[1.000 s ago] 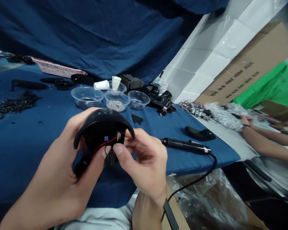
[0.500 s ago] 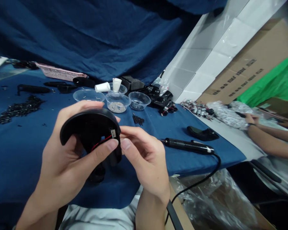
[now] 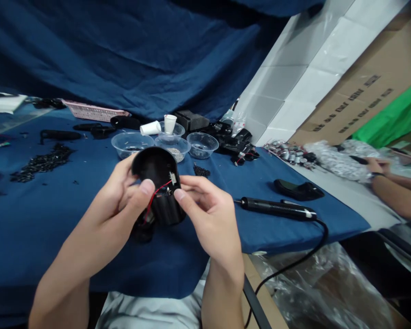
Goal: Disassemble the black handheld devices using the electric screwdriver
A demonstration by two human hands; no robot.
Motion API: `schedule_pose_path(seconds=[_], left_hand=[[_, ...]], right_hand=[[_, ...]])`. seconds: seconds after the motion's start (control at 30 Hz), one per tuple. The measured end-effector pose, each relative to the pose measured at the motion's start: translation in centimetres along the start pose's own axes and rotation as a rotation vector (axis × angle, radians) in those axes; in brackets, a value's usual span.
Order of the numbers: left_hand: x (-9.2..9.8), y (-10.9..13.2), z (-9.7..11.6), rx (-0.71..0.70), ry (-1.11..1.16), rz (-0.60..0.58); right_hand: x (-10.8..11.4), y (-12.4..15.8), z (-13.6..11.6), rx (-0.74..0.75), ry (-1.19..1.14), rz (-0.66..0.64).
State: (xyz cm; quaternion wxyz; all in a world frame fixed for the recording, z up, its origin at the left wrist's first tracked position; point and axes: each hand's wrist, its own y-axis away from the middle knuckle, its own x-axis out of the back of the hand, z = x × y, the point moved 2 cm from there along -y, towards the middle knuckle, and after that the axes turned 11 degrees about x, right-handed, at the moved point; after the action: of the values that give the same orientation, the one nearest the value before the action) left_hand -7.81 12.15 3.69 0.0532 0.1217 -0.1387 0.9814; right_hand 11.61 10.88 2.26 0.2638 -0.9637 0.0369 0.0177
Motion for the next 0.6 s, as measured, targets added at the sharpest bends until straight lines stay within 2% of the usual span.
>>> schedule_pose_path(seconds=[0.13, 0.2, 0.47, 0.6], left_hand=[[1.5, -0.6, -1.6, -0.018, -0.446, -0.032], [2.1, -0.9, -2.4, -0.048, -0.56, -0.048], [4.3, -0.8, -2.1, -0.043, -0.6, 0.102], [4.1, -1.1, -2.4, -0.065, -0.649, 0.113]], right_hand=[[1.0, -0.8, 1.0, 0.022, 0.005, 0.101], [1.5, -1.1, 1.3, 0.024, 0.017, 0.109], [3.5, -1.3, 1.2, -0.004, 0.114, 0.092], [3.9, -1.3, 0.9, 0.019, 0.099, 0.082]])
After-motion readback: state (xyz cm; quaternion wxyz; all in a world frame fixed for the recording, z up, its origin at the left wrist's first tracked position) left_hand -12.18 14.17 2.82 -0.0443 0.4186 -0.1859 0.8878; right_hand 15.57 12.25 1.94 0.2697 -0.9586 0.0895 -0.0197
